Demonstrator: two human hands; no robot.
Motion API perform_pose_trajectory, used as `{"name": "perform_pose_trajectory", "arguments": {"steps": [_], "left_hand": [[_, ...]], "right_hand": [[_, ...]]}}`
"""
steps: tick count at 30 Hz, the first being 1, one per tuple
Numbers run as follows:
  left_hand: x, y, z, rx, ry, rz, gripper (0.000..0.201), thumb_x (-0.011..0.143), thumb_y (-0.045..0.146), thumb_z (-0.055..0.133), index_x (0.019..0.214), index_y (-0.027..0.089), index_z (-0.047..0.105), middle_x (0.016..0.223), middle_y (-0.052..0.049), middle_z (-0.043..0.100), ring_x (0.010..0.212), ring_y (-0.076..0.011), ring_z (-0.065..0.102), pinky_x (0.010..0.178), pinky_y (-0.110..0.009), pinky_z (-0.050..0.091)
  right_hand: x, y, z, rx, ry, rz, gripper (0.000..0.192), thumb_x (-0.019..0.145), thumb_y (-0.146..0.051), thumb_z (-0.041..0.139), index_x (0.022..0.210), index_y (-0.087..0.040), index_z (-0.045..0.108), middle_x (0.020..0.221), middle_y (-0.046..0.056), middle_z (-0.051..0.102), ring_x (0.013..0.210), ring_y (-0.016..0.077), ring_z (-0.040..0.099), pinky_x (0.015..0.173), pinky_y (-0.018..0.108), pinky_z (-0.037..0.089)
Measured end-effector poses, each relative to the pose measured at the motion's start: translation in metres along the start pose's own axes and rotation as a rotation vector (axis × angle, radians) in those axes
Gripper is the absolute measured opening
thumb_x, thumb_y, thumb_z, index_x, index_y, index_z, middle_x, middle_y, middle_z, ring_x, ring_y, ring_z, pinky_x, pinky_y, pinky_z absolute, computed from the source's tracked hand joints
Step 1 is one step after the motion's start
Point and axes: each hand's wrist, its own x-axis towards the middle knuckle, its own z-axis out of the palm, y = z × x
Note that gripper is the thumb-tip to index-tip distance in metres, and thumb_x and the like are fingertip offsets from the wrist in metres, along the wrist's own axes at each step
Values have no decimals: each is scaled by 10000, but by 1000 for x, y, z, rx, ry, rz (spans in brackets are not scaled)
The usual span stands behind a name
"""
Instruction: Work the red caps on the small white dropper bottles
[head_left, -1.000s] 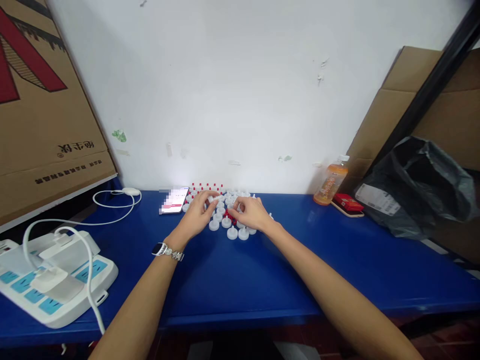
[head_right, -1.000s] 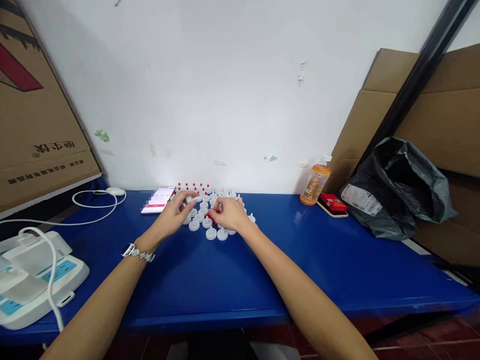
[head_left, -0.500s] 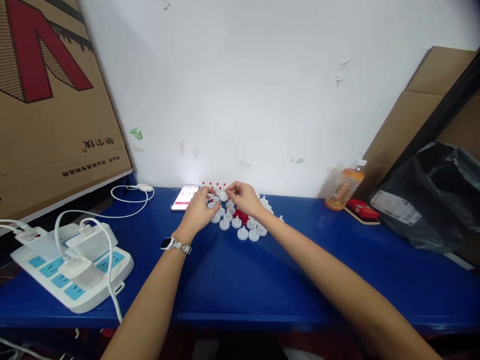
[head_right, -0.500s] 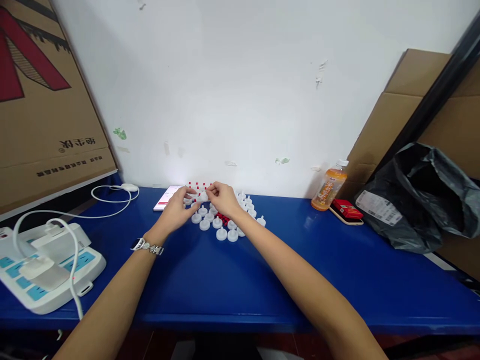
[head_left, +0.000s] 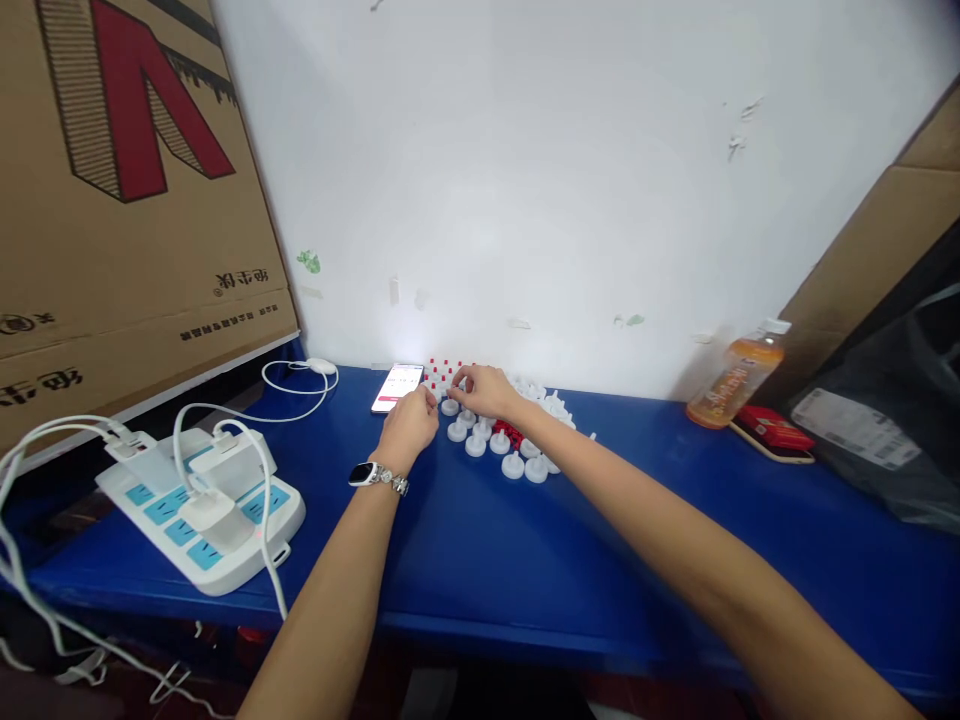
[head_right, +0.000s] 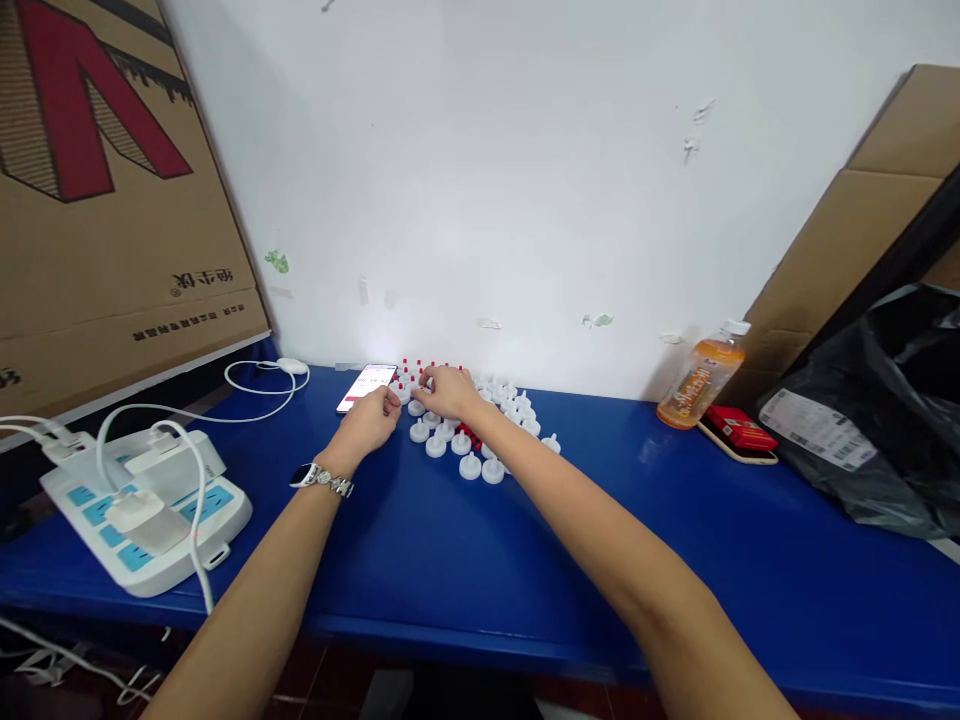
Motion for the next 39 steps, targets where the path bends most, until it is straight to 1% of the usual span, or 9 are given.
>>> {"name": "perform_pose_trajectory", "arguments": {"steps": [6, 10, 14, 17, 20, 24, 29, 36, 39], "left_hand": [[-3, 4, -4, 27, 17, 29, 211, 831, 267, 597, 1022, 177, 584, 1034, -133, 629, 979, -284, 621, 826, -395, 491], [-4, 15, -6, -78, 109, 217, 431, 864, 398, 601, 1230, 189, 509, 1222, -142, 538, 1165, -294, 536, 957, -426, 459], [-9, 35, -6, -321, 30, 390, 362, 956, 426, 481, 1255, 223, 482, 1209, -85, 583, 1034, -212, 594, 867, -342, 492], [-18, 53, -7, -399, -25, 426, 317, 997, 434, 397, 1200, 211, 495, 1085, -67, 625, 923, -190, 609, 827, -330, 489], [-28, 67, -6, -416, -48, 470, 318, 1019, 422, 339, 1216, 214, 478, 1141, -80, 608, 1011, -203, 591, 928, -362, 453], [-37, 78, -1, -435, -78, 515, 325, 1033, 402, 290, 1249, 237, 467, 1225, -77, 570, 1134, -208, 542, 1008, -370, 400], [-37, 81, 5, -479, -107, 439, 337, 1031, 447, 272, 1177, 221, 474, 967, -32, 588, 875, -170, 567, 840, -324, 452], [-34, 82, 2, -480, -58, 444, 347, 1034, 445, 250, 1131, 210, 486, 1016, -50, 601, 937, -174, 567, 881, -329, 441], [-36, 84, 3, -469, -53, 453, 348, 1035, 436, 249, 1163, 207, 478, 1102, -75, 600, 1037, -188, 567, 955, -350, 421]], "right_hand": [[4, -5, 0, 208, 10, 32, 74, 803, -234, 633, 813, -179, 682, 810, 25, 713, 793, 166, 633, 804, 302, 433], [-15, -3, -12, 667, 163, 111, 181, 822, -332, 627, 837, -154, 651, 736, 28, 687, 675, 145, 614, 665, 263, 451], [-46, -5, -29, 955, 246, 125, 300, 782, -447, 675, 848, -157, 636, 713, 19, 669, 677, 149, 610, 676, 268, 455], [-70, -6, -39, 952, 321, 131, 355, 801, -520, 653, 835, -167, 625, 686, -8, 615, 631, 129, 548, 646, 260, 429], [-88, -5, -44, 898, 372, 131, 393, 873, -571, 552, 818, -184, 589, 612, -48, 487, 562, 108, 438, 564, 246, 361], [-101, 0, -44, 823, 299, 92, 423, 919, -584, 468, 739, -202, 503, 592, -56, 414, 552, 110, 394, 539, 247, 323], [-104, 1, -41, 685, 281, 42, 426, 954, -543, 406, 689, -209, 414, 614, -48, 400, 581, 115, 384, 560, 250, 315], [-94, -3, -37, 1004, 168, 159, 449, 900, -607, 444, 675, -223, 393, 540, -63, 306, 483, 105, 289, 476, 253, 275], [-96, -7, -37, 957, 186, 191, 441, 923, -580, 415, 673, -216, 412, 563, -45, 379, 508, 112, 352, 503, 254, 311]]}}
